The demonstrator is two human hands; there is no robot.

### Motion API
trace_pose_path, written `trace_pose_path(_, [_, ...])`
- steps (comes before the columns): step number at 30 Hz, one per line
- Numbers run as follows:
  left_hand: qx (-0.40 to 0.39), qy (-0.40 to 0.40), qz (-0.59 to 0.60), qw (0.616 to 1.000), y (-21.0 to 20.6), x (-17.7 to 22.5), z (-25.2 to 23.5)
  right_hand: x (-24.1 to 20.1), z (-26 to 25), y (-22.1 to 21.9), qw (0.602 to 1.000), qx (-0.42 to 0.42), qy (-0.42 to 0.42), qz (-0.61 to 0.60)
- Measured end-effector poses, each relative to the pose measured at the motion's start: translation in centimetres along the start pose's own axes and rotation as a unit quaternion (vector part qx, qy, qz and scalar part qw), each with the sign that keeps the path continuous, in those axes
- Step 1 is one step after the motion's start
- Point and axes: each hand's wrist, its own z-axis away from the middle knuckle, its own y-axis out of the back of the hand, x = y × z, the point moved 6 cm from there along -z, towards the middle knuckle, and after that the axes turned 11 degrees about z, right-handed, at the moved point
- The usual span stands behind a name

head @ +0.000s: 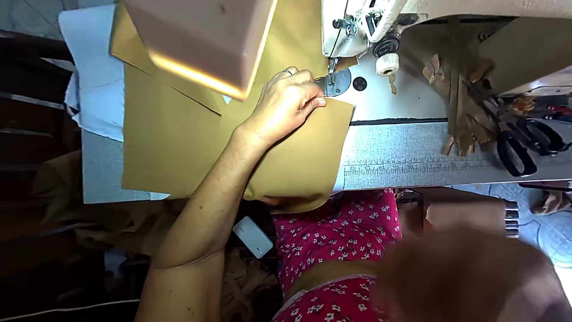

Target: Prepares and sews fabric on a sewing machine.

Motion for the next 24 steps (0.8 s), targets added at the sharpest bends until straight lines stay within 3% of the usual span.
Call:
trace_pose_path(1, [-0.011, 0.006, 0.003, 1.0, 0.4, 0.6, 0.0, 1.7, -0.1, 2.6, 0.985, 0.046, -0.025, 0.162])
trace_pose_path(3, [-0.003, -0.011, 0.015, 1.0, 0.8, 0.3, -0.1, 5.3, -1.9, 6.7, 0.887, 0.128, -0.065, 0.439])
trace_pose_path(5, [-0.003, -0.025, 0.016, 1.0, 1.3, 0.6, -0.2, 8.7, -3.7, 9.2, 0.838, 0.146, -0.119, 0.512])
trace_pose_path(11, [-0.003, -0.022, 0.035, 0.999, 2.3, 1.7, 0.0, 12.1, -6.5, 9.7, 0.907, 0.177, -0.135, 0.357])
trace_pose_path(17, [-0.09, 0.134, 0.089, 0.983, 4.1, -0.8, 1.0, 12.2, -6.2, 10.3, 0.899, 0.181, -0.173, 0.36])
trace_pose_path(24, [-0.07, 0.172, 0.096, 0.978, 4.3, -1.7, 1.0, 12.2, -6.1, 10.9, 0.898, 0.17, -0.217, 0.344])
